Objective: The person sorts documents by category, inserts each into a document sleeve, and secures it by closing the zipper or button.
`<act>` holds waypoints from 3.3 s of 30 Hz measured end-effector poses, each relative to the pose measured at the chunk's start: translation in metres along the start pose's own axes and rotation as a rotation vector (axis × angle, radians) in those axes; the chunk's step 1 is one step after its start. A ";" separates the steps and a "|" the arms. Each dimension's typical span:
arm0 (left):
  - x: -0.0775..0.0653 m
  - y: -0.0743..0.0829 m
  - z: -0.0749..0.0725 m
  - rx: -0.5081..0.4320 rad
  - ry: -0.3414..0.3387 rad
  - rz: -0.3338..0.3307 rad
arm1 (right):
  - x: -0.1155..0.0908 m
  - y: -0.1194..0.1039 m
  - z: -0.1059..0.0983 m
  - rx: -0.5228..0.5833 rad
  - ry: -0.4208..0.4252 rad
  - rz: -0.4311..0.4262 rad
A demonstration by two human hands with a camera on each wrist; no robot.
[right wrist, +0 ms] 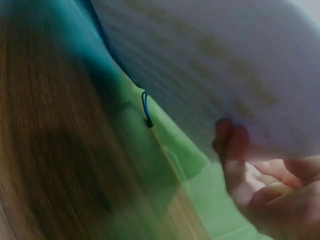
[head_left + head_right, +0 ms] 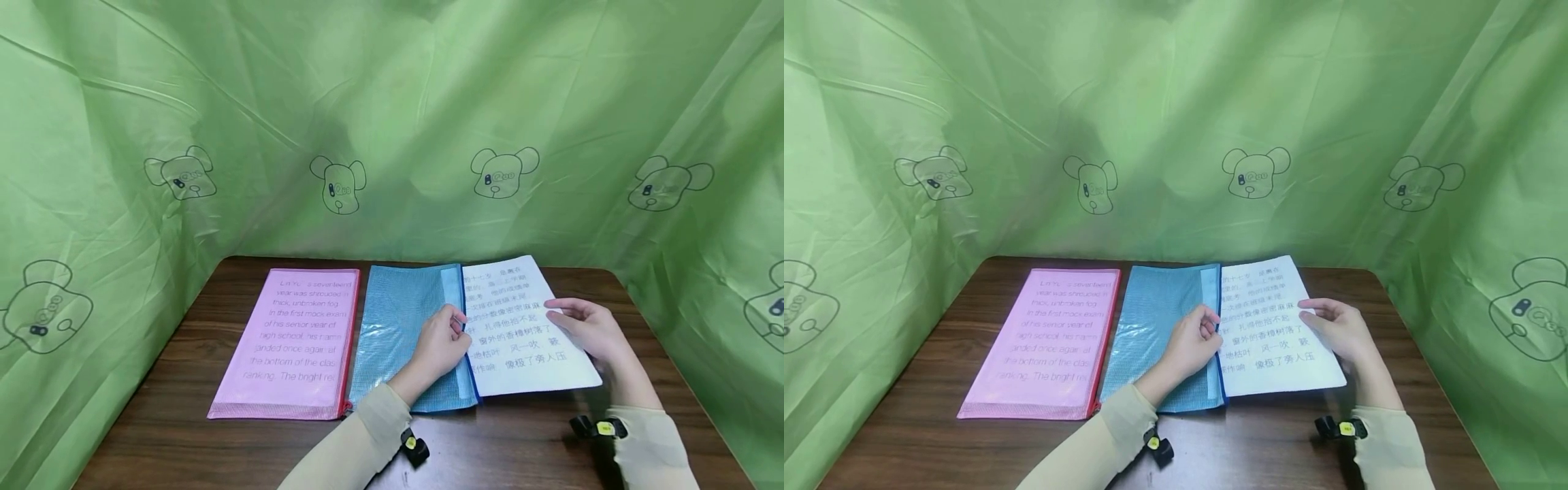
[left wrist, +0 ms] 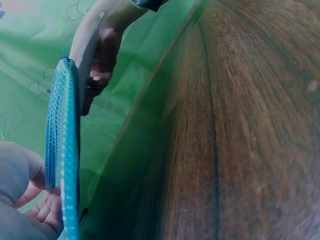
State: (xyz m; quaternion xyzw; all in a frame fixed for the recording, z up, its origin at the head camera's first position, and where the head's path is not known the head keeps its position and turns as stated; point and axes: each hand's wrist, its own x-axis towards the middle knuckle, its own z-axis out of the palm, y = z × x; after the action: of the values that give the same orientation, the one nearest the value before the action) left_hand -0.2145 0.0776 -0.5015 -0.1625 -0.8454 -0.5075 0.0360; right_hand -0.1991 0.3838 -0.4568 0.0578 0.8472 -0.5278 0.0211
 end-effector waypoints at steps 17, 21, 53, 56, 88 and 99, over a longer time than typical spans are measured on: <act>-0.001 0.001 0.000 -0.013 0.033 0.007 | -0.001 -0.009 0.034 -0.038 -0.016 -0.053; -0.001 0.000 0.000 -0.010 0.034 0.005 | -0.003 -0.014 0.044 -0.028 -0.018 -0.049; -0.002 -0.001 -0.002 -0.034 0.026 0.005 | -0.009 -0.025 0.092 -0.042 0.064 -0.063; -0.002 -0.001 -0.001 -0.029 0.031 0.012 | -0.010 -0.025 0.098 -0.037 0.082 -0.061; 0.001 0.000 -0.004 -0.057 0.052 -0.006 | -0.011 -0.028 0.103 -0.028 0.158 -0.090; -0.001 0.000 -0.001 -0.063 0.034 0.024 | -0.011 -0.022 0.123 -0.034 0.117 -0.148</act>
State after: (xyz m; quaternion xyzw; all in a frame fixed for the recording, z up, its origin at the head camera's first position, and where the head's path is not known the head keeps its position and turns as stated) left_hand -0.2135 0.0769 -0.5013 -0.1652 -0.8262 -0.5362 0.0512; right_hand -0.1940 0.2631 -0.4907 0.0255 0.8578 -0.5091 -0.0664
